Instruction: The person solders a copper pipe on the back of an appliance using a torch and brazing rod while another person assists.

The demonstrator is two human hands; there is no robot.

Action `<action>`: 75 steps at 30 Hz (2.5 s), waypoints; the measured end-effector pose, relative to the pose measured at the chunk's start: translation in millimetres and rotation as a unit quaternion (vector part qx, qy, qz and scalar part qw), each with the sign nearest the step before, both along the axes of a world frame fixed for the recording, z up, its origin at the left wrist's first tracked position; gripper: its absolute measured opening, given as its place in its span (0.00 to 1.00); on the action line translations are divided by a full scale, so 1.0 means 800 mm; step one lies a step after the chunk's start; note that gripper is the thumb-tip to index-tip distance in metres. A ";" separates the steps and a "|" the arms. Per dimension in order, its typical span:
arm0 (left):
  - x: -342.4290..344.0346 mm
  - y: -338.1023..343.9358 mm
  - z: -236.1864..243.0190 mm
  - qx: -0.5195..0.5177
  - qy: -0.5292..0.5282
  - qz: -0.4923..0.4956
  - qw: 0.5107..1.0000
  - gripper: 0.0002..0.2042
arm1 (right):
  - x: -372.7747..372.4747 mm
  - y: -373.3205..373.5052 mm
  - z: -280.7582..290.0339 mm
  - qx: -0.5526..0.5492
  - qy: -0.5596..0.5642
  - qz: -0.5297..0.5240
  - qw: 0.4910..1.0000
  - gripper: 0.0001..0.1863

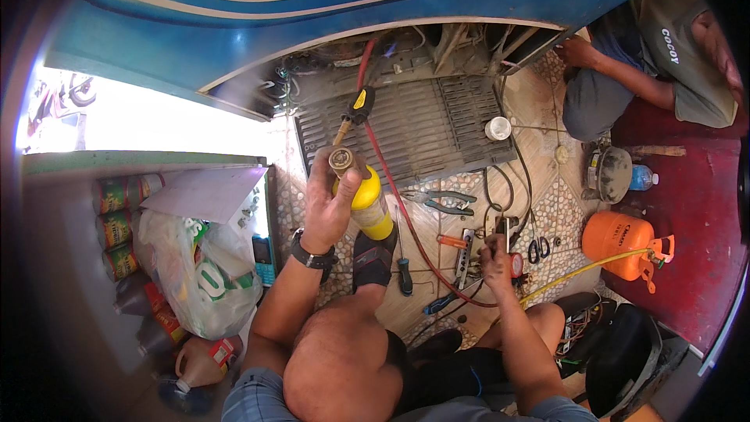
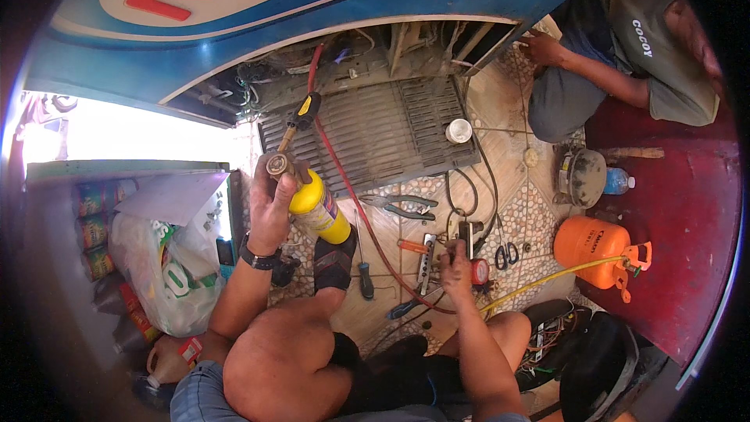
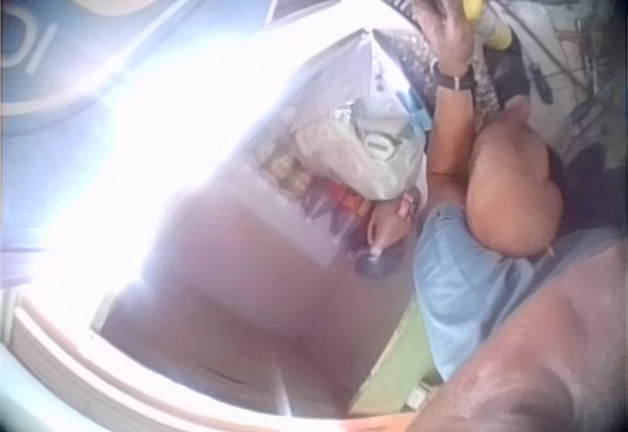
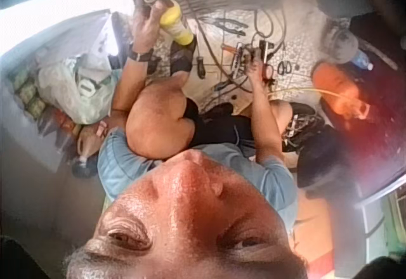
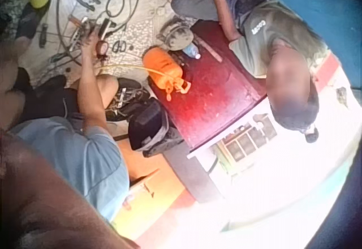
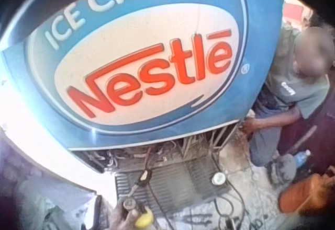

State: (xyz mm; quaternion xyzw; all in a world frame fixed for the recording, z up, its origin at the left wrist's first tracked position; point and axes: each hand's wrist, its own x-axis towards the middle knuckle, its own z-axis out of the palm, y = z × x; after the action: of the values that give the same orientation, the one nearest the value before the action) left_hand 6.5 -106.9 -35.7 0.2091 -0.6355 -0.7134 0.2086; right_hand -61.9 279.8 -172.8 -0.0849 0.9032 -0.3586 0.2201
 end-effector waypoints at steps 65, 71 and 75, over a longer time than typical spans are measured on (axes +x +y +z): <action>-0.014 -0.003 -0.015 -0.053 -0.002 -0.031 0.998 0.26 | -0.049 -0.021 -0.069 0.080 -0.113 0.085 0.987 0.19; -0.018 -0.005 -0.013 -0.053 -0.001 -0.031 0.998 0.23 | -0.055 -0.024 -0.066 0.094 -0.165 0.096 0.977 0.20; -0.018 -0.005 -0.018 -0.032 0.000 -0.026 0.999 0.22 | -0.051 -0.019 -0.072 0.073 -0.134 0.099 0.983 0.19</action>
State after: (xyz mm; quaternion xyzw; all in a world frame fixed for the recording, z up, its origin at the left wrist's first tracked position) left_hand -8.2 -110.8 -49.8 0.1855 -0.6633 -0.6977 0.1970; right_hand -102.6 264.9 -230.7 -0.1082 0.8764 -0.2763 0.3793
